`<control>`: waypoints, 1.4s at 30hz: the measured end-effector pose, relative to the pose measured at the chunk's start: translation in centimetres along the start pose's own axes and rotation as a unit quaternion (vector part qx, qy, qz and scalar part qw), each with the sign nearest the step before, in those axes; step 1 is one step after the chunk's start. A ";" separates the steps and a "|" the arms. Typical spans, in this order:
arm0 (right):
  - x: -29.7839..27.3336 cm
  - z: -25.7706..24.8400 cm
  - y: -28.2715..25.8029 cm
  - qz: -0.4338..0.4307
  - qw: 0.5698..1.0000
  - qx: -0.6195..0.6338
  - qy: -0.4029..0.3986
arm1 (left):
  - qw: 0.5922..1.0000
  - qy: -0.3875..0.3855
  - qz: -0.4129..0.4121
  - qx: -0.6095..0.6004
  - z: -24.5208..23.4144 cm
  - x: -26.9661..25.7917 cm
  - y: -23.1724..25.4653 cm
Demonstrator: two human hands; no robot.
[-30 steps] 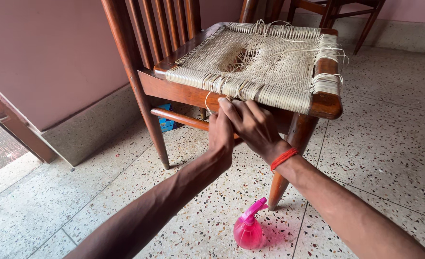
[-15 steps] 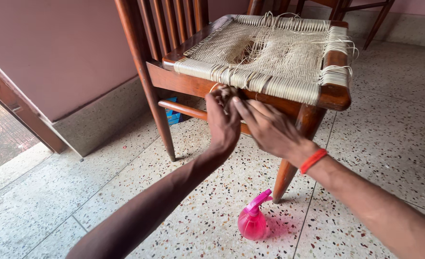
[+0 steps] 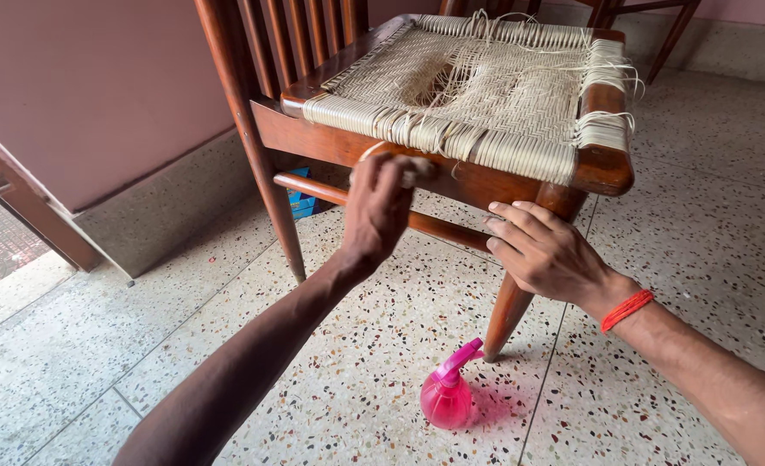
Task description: The person wipes the wooden legs and frame of a chair using a cloth and a pink spray bottle. They systematically clean each leg and the horizontal supports, occasionally spraying the surface before wiping.
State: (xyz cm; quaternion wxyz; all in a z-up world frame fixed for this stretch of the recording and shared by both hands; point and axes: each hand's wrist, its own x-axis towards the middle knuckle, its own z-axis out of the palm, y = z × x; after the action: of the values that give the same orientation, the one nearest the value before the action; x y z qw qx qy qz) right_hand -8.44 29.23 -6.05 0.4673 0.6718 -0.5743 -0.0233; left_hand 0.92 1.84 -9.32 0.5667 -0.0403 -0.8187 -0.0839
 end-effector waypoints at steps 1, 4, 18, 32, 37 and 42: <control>0.1 0.1 -0.1 0.007 1.000 -0.002 0.006 | 0.998 0.032 -0.048 -0.007 0.1 -0.1 -0.7; 0.5 0.3 -0.5 0.017 1.000 -0.017 0.013 | 0.971 0.104 -0.212 -0.038 0.2 0.0 -3.2; 0.9 0.8 -1.0 0.032 0.998 -0.052 0.034 | 0.889 0.340 -0.300 -0.068 0.1 1.5 -13.2; 1.7 1.6 -1.3 0.058 0.994 0.079 0.054 | 0.876 0.098 -0.442 -0.165 1.2 1.9 1.8; 4.2 2.6 -1.3 0.073 0.991 0.083 0.070 | 0.883 0.157 -0.437 -0.070 1.4 1.9 -2.2; 6.4 1.2 -0.4 0.038 0.984 0.047 0.165 | 0.867 0.210 -0.447 -0.072 2.2 1.6 -5.3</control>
State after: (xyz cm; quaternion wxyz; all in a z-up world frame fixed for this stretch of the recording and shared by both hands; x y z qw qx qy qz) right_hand -6.62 23.38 -3.76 0.5241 0.6650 -0.5152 0.1328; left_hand -2.58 -3.04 -9.07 0.6225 0.3074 -0.6027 -0.3934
